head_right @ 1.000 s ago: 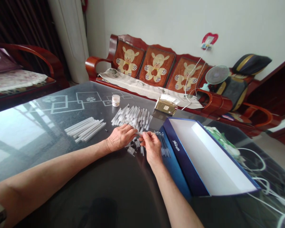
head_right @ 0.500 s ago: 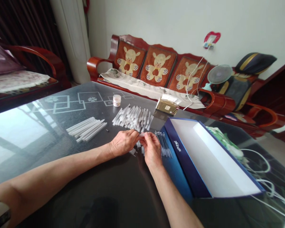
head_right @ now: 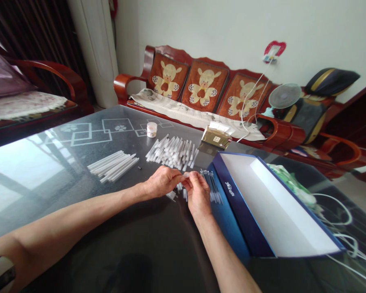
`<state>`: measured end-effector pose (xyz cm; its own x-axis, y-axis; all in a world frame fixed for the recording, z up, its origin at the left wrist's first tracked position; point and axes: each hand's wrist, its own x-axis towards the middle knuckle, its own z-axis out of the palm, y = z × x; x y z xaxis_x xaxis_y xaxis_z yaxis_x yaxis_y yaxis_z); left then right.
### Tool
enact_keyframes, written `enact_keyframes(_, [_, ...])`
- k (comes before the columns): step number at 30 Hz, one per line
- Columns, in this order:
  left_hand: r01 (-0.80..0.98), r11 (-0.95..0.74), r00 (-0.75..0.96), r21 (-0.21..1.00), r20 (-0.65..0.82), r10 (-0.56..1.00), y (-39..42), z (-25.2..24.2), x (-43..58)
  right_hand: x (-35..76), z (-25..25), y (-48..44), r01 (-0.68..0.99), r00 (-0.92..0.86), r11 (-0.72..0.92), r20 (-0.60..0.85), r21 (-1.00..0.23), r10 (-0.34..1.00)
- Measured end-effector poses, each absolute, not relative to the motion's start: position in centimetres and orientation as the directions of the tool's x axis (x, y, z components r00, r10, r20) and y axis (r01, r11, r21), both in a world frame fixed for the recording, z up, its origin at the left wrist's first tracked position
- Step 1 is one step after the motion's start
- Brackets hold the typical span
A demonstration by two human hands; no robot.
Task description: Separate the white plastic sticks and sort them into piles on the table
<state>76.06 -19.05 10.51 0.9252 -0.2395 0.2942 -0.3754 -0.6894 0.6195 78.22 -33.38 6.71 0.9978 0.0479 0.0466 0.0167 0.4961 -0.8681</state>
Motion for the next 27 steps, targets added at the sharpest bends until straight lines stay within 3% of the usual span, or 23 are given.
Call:
enact_keyframes(3, [-0.164, -0.534, 0.968, 0.830, 0.033, -0.247, -19.0, 11.1, 76.0, 79.2, 7.1, -34.7, 0.033, 0.999, 0.505, 0.035, -0.863, -0.007])
enact_keyframes(6, [-0.064, -0.502, 0.971, 0.862, -0.063, -0.231, -18.7, 11.4, 76.2, 80.2, 7.4, -36.0, 0.121, 0.989, 0.479, 0.066, -0.870, -0.130])
enact_keyframes(9, [-0.156, -0.711, 0.988, 0.685, 0.119, -0.102, -17.5, 11.9, 76.7, 80.4, 7.0, -36.1, 0.157, 0.986, 0.397, 0.117, -0.904, -0.123])
enact_keyframes(12, [-0.049, -0.907, 0.971, 0.419, 0.234, 0.056, -15.1, 12.5, 77.6, 80.1, 6.0, -35.5, 0.245, 0.969, 0.274, 0.224, -0.930, -0.107])
enact_keyframes(18, [0.267, -0.940, 0.961, 0.214, 0.009, 0.275, -9.2, 13.0, 79.6, 80.9, 5.1, -36.1, 0.353, 0.925, 0.055, 0.339, -0.934, -0.173])
enact_keyframes(23, [0.246, -0.960, 0.968, 0.133, -0.078, 0.238, -6.7, 12.1, 80.3, 82.4, 5.4, -38.3, 0.316, 0.914, -0.172, 0.348, -0.933, -0.210])
enact_keyframes(27, [0.203, -0.975, 0.975, 0.092, -0.114, 0.192, -6.6, 11.4, 80.2, 83.2, 5.5, -40.3, 0.295, 0.892, -0.437, 0.409, -0.850, -0.193])
